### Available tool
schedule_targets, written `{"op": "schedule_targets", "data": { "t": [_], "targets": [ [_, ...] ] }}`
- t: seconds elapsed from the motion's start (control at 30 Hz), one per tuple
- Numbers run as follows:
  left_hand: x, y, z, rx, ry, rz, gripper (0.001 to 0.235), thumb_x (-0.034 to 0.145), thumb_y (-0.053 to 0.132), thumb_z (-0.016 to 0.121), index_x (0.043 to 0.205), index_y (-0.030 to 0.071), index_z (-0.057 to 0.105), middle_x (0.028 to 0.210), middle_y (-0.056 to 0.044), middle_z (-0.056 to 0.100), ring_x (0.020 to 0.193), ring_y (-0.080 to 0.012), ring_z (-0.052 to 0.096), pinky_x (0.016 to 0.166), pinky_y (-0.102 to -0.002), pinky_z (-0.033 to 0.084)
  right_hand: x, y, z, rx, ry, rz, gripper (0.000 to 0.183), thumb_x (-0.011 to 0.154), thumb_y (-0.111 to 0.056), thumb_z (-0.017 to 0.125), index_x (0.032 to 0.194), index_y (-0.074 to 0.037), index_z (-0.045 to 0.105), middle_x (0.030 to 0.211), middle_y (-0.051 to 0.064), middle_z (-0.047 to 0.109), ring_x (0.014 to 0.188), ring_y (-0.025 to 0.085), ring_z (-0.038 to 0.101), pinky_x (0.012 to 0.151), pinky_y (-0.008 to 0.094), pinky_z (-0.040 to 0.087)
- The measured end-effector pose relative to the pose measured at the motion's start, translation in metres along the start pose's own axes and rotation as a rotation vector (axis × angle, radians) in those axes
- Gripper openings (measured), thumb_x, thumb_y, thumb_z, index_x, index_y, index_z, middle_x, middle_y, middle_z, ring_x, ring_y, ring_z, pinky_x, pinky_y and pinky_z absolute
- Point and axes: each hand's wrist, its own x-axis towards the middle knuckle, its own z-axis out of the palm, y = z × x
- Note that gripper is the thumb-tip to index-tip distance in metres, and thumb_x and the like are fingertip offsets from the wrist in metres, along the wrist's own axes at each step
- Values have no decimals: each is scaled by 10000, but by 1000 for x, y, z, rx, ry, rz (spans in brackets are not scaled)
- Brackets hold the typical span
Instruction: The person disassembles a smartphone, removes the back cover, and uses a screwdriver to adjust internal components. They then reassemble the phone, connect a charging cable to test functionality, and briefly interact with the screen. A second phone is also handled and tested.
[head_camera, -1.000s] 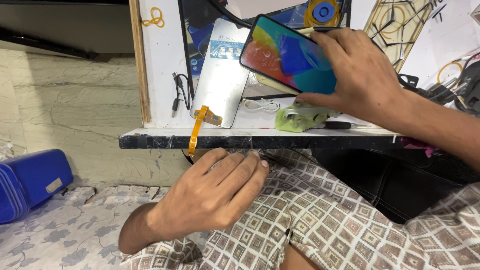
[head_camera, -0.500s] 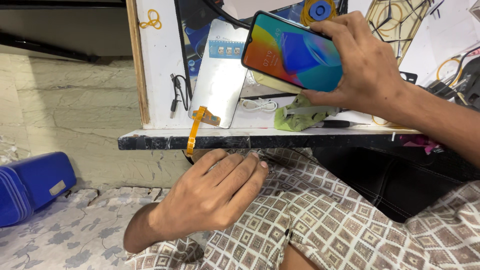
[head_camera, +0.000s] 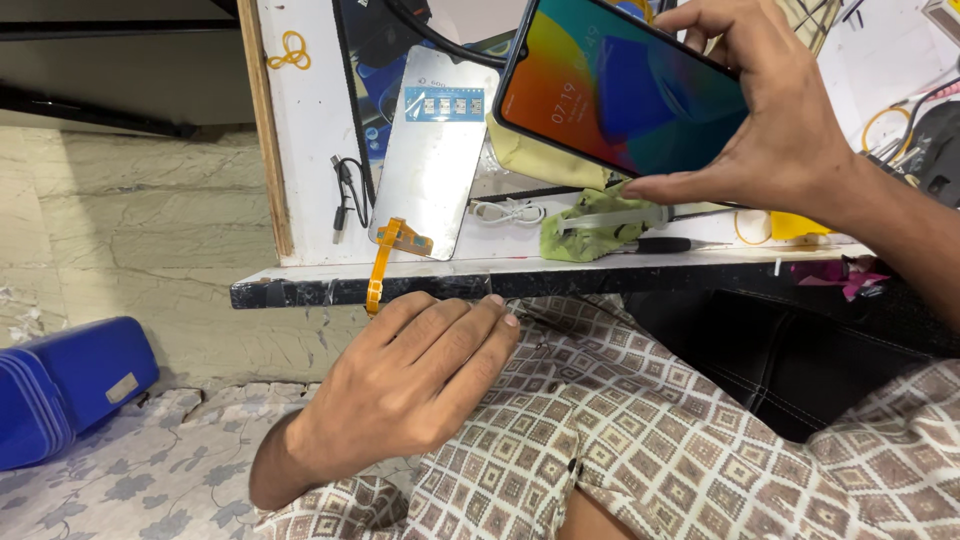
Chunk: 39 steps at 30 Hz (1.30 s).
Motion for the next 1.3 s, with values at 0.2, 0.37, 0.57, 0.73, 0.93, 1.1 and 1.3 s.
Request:
{"op": "schedule_targets", "data": {
  "t": [0.2, 0.37, 0.57, 0.73, 0.93, 1.1, 1.3],
  "targets": [
    [-1, 1, -2, 0, 5, -9, 190, 936, 93, 727, 1109, 17, 744, 1105, -133, 759, 971, -205, 718, 831, -382, 557, -14, 5, -7, -232, 148, -210, 888, 743, -289, 993, 1385, 46, 479, 1241, 190, 526, 1097, 276, 577, 881, 374, 551],
    [1, 2, -5, -5, 25, -3, 175, 932, 76, 727, 1088, 0, 741, 1102, -129, 751, 964, -204, 714, 825, -372, 556, -21, 5, -26, -440, 220, -437, 879, 815, -291, 988, 1418, 59, 451, 1296, 218, 524, 1206, 328, 535, 940, 451, 521],
    [1, 2, 2, 52, 130, -29, 230, 959, 160, 824, 1121, 28, 729, 1122, -115, 758, 963, -177, 714, 757, -339, 543, -21, -1, -39, -346, 214, -529, 913, 733, -281, 1021, 1333, 61, 423, 1204, 212, 502, 1056, 305, 502, 812, 471, 514],
    [9, -6, 11, -79, 356, -225, 655, 921, 273, 896, 1393, 0, 533, 1303, -164, 630, 1176, -251, 639, 934, -379, 591, -25, -16, -34, -333, 226, -509, 868, 840, -302, 995, 1387, 51, 420, 1201, 207, 463, 1081, 272, 496, 810, 376, 496],
    [39, -20, 10, -600, 375, -350, 801, 948, 131, 830, 1516, 7, 279, 1506, -202, 463, 1364, -247, 566, 1152, -373, 545, -24, -26, -28, -427, 257, -518, 853, 711, -422, 1010, 1253, 59, 561, 1069, 191, 518, 956, 305, 532, 694, 423, 485],
    [53, -17, 24, -1072, 301, -335, 666, 1090, 28, 765, 1566, 7, 300, 1474, -135, 562, 1391, -185, 552, 1272, -348, 498, -21, -31, -22, -394, 255, -495, 850, 735, -434, 1007, 1282, 53, 575, 1087, 180, 535, 960, 297, 550, 691, 402, 492],
    [53, -14, 40, -1205, 314, -403, 536, 1088, 20, 748, 1485, -5, 388, 1366, -127, 633, 1333, -175, 649, 1221, -345, 555, -21, -36, -16, -383, 230, -442, 830, 683, -364, 1004, 1271, 54, 594, 1057, 180, 536, 898, 261, 563, 611, 359, 502]
  ]
}}
